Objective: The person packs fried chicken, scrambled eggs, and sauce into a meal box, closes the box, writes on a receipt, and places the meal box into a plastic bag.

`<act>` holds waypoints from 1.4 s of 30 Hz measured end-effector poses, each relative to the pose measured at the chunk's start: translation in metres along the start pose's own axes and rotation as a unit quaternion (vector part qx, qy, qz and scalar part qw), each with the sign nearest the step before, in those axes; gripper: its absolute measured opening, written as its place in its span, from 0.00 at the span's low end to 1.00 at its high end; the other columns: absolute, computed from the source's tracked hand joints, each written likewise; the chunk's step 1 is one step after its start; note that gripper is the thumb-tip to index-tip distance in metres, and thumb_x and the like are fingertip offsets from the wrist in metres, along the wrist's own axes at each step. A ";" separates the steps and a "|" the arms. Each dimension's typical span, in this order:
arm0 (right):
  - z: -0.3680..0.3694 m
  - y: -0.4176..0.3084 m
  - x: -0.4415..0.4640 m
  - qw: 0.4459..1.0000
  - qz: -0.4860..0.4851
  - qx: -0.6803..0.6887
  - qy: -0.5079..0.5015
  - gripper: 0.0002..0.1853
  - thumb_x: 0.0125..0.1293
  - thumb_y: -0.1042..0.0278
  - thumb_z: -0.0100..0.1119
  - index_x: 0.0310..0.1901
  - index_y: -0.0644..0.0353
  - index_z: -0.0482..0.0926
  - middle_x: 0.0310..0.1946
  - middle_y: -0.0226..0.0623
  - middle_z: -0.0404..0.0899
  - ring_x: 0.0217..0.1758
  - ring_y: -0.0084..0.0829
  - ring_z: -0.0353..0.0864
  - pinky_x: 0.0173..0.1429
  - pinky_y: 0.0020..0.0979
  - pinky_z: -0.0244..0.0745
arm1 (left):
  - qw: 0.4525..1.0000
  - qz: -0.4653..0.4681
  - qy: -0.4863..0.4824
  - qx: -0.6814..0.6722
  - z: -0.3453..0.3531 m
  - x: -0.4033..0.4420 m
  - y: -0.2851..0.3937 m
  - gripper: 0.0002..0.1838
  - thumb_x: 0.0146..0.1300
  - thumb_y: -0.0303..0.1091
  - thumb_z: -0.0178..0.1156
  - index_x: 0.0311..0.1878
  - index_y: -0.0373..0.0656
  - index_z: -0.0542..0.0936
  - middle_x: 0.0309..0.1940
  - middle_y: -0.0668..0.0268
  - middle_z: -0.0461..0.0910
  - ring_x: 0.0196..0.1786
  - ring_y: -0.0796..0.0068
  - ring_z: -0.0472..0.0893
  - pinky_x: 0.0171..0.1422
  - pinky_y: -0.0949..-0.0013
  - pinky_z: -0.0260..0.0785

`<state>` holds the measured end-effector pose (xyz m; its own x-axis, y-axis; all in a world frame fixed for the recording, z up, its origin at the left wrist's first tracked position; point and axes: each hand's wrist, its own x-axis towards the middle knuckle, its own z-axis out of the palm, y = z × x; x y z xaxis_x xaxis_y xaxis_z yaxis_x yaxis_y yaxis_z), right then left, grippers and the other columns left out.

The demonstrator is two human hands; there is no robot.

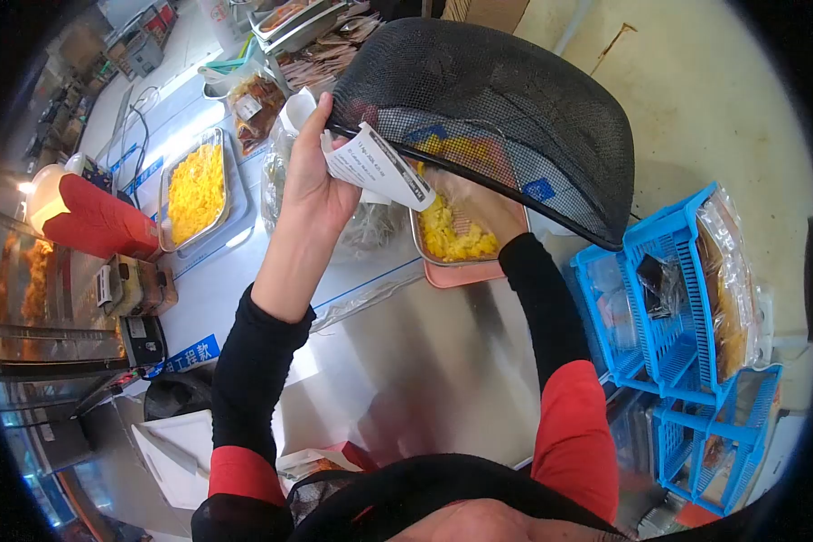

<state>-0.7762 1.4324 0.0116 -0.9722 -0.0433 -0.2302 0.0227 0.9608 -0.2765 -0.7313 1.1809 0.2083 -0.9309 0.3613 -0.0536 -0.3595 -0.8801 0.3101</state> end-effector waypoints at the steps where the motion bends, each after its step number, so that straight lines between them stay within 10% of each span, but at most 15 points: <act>1: -0.012 0.003 -0.003 1.000 0.025 -0.004 0.009 0.34 0.59 0.45 0.53 0.65 0.48 0.61 0.66 0.43 0.59 0.69 0.45 0.57 0.70 0.44 0.51 | 1.000 0.006 0.009 0.008 0.002 -0.001 -0.001 0.07 0.63 0.31 0.56 0.42 0.40 0.74 0.33 0.59 0.81 0.33 0.69 0.83 0.34 0.69 0.80; 42: -0.021 0.026 -0.010 0.995 0.051 0.026 0.078 0.34 0.58 0.47 0.54 0.63 0.52 0.62 0.63 0.47 0.61 0.66 0.41 0.59 0.69 0.39 0.52 | 0.998 0.023 0.033 0.041 0.009 -0.009 -0.005 0.10 0.64 0.35 0.55 0.43 0.39 0.74 0.34 0.62 0.80 0.30 0.76 0.79 0.36 0.73 0.78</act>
<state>-0.7707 1.4633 0.0262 -0.9886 0.1007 -0.1122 0.1309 0.9426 -0.3074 -0.7203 1.1849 0.2154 -0.9497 0.2974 -0.0982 -0.3117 -0.8667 0.3896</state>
